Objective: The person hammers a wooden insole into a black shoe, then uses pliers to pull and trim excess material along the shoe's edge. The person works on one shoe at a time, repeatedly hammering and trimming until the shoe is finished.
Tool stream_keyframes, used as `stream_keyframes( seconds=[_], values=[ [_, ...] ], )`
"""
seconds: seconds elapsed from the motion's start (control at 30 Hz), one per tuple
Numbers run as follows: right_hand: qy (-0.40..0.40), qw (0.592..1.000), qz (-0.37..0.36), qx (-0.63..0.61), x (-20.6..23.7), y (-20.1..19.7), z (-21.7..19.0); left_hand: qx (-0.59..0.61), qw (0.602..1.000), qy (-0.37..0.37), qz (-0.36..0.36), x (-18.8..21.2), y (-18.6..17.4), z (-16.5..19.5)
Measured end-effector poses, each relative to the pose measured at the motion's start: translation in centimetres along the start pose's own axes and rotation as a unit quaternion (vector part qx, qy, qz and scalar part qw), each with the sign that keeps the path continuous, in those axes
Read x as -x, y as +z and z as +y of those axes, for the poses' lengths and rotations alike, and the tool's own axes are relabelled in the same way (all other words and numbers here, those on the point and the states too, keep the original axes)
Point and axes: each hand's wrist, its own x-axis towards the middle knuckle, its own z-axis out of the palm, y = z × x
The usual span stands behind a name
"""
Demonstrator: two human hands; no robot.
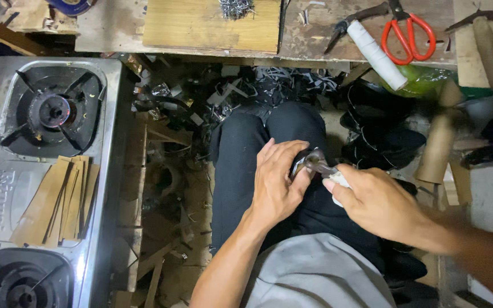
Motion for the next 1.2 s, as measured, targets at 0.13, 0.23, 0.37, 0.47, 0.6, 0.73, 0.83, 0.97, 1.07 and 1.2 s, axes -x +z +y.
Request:
stream_keyframes(
  seconds=[0.13, 0.23, 0.37, 0.47, 0.6, 0.73, 0.83, 0.97, 1.07, 1.2],
  values=[
    [-0.023, 0.998, 0.058, 0.005, 0.4, 1.8, 0.9, -0.001, 1.0, 0.003, -0.01, -0.3, 0.1, -0.3],
    [-0.064, 0.994, 0.085, -0.01, 0.4, 2.6, 1.5, -0.003, 1.0, -0.006, -0.026, -0.5, -0.2, -0.2],
    [-0.115, 0.987, 0.105, -0.028, 0.2, 3.1, 1.8, -0.025, 0.997, -0.017, -0.075, -0.7, -1.7, 0.2],
    [-0.124, 0.986, 0.109, -0.001, 0.0, 3.0, 1.7, -0.039, 0.99, -0.022, -0.136, -0.8, -3.0, 0.5],
    [-0.074, 0.994, 0.074, 0.015, -0.4, 2.4, 1.0, -0.062, 0.988, -0.024, -0.139, -1.4, -3.6, 0.5],
    [-0.042, 0.997, 0.057, 0.016, -0.7, 1.6, 0.3, -0.058, 0.988, -0.036, -0.136, -1.7, -3.3, 0.4],
    [-0.044, 0.997, 0.055, 0.017, -0.9, 1.5, 0.1, -0.038, 0.993, -0.049, -0.103, -1.6, -2.5, 0.2],
    [-0.023, 0.999, 0.023, -0.014, -1.3, 1.5, 0.5, -0.013, 0.995, -0.05, -0.081, -1.5, -1.7, -0.7],
    [0.118, 0.982, -0.084, -0.123, -1.6, 0.6, 1.2, -0.005, 0.995, -0.028, -0.091, -1.5, -1.3, -1.2],
    [0.047, 0.975, -0.14, -0.168, -1.4, -1.5, 1.9, 0.016, 0.995, -0.052, -0.082, -1.6, -1.3, -1.6]
  ],
)
